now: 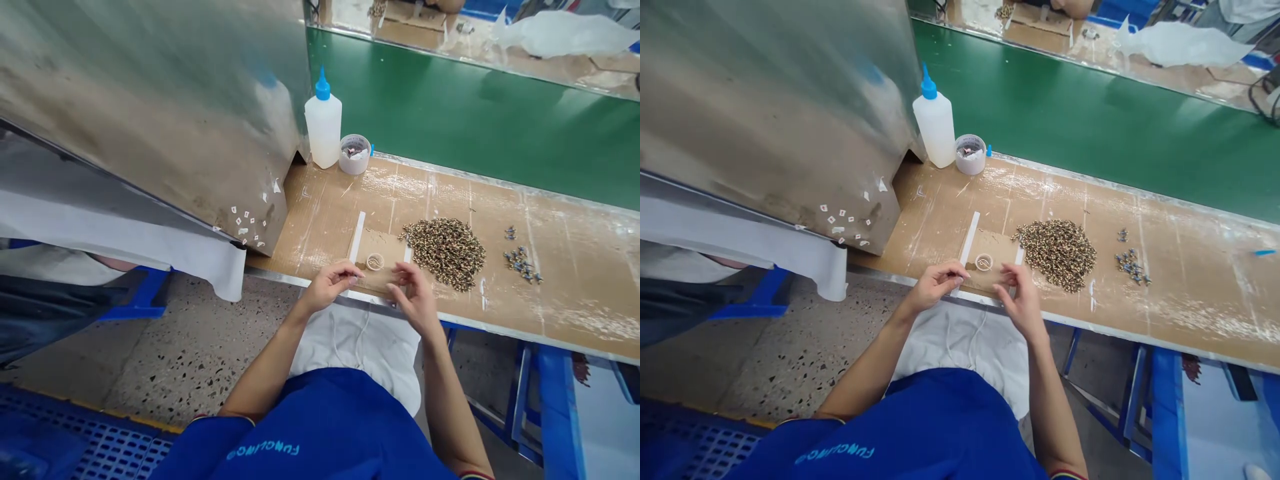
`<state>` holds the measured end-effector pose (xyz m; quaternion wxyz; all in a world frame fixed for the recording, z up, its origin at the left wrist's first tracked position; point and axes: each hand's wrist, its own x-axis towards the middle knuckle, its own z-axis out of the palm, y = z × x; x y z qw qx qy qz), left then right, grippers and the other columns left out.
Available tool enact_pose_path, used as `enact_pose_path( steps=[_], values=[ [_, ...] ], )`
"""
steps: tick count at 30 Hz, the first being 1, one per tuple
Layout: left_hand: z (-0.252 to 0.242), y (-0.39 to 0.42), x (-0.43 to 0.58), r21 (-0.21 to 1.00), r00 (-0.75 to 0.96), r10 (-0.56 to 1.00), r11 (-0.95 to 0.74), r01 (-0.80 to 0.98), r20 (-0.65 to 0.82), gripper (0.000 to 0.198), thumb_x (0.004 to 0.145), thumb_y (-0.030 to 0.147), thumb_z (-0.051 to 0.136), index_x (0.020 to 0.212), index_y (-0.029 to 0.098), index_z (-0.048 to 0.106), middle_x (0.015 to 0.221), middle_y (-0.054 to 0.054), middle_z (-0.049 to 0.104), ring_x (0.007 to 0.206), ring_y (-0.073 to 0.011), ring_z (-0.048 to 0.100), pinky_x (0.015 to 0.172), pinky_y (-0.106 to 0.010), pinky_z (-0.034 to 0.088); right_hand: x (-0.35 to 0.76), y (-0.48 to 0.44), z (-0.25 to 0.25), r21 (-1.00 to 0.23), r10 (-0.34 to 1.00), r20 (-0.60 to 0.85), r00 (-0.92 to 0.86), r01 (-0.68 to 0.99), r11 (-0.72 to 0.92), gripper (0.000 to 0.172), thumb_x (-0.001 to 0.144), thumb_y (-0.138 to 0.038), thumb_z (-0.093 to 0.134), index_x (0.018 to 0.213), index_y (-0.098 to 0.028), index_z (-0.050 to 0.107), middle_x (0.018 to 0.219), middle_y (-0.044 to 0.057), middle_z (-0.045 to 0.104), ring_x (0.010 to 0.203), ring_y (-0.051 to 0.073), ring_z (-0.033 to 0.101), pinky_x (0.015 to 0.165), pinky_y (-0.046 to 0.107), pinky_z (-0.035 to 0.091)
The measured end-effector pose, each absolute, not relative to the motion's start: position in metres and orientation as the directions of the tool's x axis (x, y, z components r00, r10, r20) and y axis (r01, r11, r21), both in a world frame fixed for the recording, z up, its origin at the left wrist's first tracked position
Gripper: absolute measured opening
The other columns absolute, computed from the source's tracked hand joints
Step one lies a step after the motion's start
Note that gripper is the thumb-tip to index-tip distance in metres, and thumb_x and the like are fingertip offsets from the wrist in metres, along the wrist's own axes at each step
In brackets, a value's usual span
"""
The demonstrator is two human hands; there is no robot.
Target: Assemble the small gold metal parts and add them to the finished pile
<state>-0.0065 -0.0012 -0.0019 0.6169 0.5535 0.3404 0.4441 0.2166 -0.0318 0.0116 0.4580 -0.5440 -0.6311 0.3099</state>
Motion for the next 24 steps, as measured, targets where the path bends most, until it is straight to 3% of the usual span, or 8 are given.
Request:
enact_pose_path(
  steps=[2, 5, 10, 18, 24],
  values=[
    [0.002, -0.001, -0.008, 0.990, 0.391, 0.918, -0.015, -0.143, 0.071, 0.018, 0.090, 0.033, 0.069, 0.093, 0.018, 0.078, 0.088, -0.007, 0.069, 0.081, -0.0140, 0.062, 0.072, -0.025, 0.049, 0.199, -0.026, 0.006, -0.894, 0.973, 0.228, -0.029, 0.391, 0.221, 0.029, 0.088, -0.032, 0.068, 0.116, -0.023, 0.064, 0.094, 0.005, 0.068, 0.073, 0.017, 0.062, 0.069, 0.033, 0.054],
    [0.004, -0.002, -0.009, 0.992, 0.422, 0.906, 0.010, -0.124, 0.043, 0.020, 0.089, 0.034, 0.070, 0.094, 0.017, 0.079, 0.089, -0.007, 0.069, 0.077, -0.0134, 0.062, 0.067, -0.024, 0.049, 0.188, -0.020, -0.002, -0.911, 0.969, 0.233, 0.081, 0.366, 0.189, 0.017, 0.091, -0.031, 0.063, 0.105, -0.022, 0.066, 0.083, 0.003, 0.066, 0.067, 0.016, 0.059, 0.064, 0.031, 0.052],
    [0.002, 0.000, -0.008, 0.984, 0.447, 0.894, 0.092, -0.151, -0.015, 0.027, 0.087, 0.041, 0.072, 0.094, 0.015, 0.078, 0.084, -0.006, 0.068, 0.063, -0.0093, 0.057, 0.060, -0.022, 0.050, 0.190, -0.014, -0.005, -0.889, 0.948, 0.291, 0.130, 0.404, 0.217, 0.012, 0.093, -0.031, 0.062, 0.088, -0.023, 0.070, 0.081, 0.004, 0.067, 0.074, 0.018, 0.062, 0.065, 0.031, 0.051],
    [0.000, 0.001, -0.010, 0.986, 0.448, 0.894, 0.090, -0.138, -0.019, 0.039, 0.086, 0.051, 0.072, 0.090, 0.013, 0.077, 0.077, -0.005, 0.067, 0.057, -0.0089, 0.056, 0.055, -0.022, 0.050, 0.187, 0.009, 0.009, -0.688, 0.890, 0.448, -0.086, 0.602, 0.405, 0.016, 0.096, -0.024, 0.060, 0.090, -0.027, 0.075, 0.103, 0.007, 0.067, 0.086, 0.020, 0.062, 0.077, 0.036, 0.053],
    [0.000, 0.000, -0.008, 0.996, 0.416, 0.910, 0.037, -0.081, 0.000, 0.043, 0.089, 0.055, 0.067, 0.086, 0.013, 0.076, 0.074, -0.006, 0.068, 0.055, -0.0097, 0.055, 0.052, -0.022, 0.049, 0.200, 0.020, 0.022, -0.546, 0.873, 0.404, -0.272, 0.694, 0.469, 0.019, 0.098, -0.023, 0.058, 0.087, -0.026, 0.074, 0.095, 0.007, 0.069, 0.089, 0.023, 0.061, 0.078, 0.036, 0.051]
  ],
)
